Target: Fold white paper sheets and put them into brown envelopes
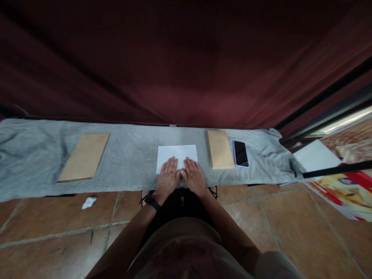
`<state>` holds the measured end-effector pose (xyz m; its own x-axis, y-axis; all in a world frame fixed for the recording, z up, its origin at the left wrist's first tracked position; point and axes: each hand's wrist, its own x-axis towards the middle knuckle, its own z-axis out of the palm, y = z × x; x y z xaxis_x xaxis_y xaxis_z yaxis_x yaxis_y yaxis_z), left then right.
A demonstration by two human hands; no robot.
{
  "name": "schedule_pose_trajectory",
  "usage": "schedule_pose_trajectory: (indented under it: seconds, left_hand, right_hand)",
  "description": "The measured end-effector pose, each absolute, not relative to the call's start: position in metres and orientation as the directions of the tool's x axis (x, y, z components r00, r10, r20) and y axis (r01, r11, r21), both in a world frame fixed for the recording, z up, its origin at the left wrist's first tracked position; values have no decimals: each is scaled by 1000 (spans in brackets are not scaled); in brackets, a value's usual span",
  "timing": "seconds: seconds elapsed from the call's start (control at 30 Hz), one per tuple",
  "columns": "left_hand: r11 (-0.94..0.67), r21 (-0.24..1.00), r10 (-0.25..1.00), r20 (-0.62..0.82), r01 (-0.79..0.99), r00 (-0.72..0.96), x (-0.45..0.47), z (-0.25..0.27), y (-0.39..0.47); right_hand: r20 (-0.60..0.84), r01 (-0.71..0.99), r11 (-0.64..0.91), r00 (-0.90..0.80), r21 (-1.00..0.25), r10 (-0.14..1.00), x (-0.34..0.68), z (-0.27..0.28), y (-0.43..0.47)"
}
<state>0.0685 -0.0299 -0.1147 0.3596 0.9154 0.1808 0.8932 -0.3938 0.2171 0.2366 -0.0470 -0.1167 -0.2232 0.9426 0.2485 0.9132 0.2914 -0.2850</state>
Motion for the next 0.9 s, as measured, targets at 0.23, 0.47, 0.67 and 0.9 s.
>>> schedule_pose_trajectory:
  seconds: [0.23,0.47,0.67,0.9]
  left_hand:
    - [-340,245,928,244,908,282,44,-121,-42]
    - [-265,283,953,224,922,205,31,-114,-47]
    - [-326,297,942,186,897,281,59,-101,-2]
    - [-361,287,933,115,887,342,75,-110,44]
  right_hand:
    - [268,944,217,-148,-247,952,256,-124,-55]
    - [209,948,160,-104,-274,973,263,-116,-55]
    - [205,922,201,-137,-331,969,237,-103,-10]
    - [154,927,213,-172,-310,973,215,-111,33]
